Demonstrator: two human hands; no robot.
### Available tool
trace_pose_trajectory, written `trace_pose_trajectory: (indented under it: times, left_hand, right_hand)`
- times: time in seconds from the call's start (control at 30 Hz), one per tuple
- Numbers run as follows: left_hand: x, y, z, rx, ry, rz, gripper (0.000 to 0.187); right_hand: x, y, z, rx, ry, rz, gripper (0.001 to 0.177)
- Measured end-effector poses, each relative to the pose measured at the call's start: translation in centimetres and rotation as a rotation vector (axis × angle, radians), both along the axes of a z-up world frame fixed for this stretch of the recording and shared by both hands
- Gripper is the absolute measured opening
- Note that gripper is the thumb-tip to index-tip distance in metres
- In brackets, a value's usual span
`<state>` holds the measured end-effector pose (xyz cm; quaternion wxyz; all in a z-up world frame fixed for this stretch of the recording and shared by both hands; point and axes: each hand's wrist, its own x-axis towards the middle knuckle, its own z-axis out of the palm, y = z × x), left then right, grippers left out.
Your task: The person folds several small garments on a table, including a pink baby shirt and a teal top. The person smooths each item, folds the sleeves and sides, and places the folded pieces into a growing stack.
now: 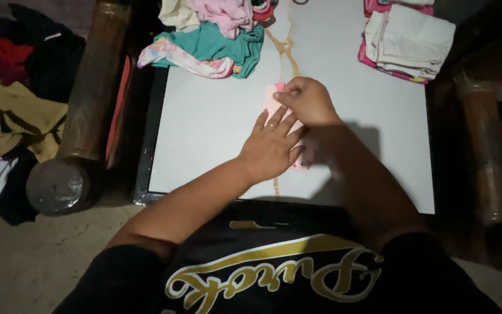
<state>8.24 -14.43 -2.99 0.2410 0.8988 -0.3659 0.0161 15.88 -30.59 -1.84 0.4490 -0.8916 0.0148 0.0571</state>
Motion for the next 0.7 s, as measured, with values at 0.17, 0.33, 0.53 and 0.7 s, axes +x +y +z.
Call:
trace_pose_trajectory:
  times: [0.17,0.33,0.53,0.7]
  left_hand:
    - [0.1,-0.1,0.8,0.135,0.047,-0.013,0.05]
    - [0.1,-0.1,2.0,0.175,0.126,-0.039,0.055]
    - [0.1,0.1,1.8,0.192,0.159,-0.045,0.057]
    - [0.2,-0.1,1.8,0.198,0.163,-0.025,0.055]
  right_hand:
    - [0.4,0.8,0.2,-0.172,-0.085,-0.076,0.032]
    - [1.2,0.9,0.8,-0.302,0.037,0.0,0.032]
    - [2.6,-0.2,-1.1,-0.346,-0.001,0.058,0.03]
    - [4.0,-4.4,-1.8,0.212,-0.031,0.022,0.017]
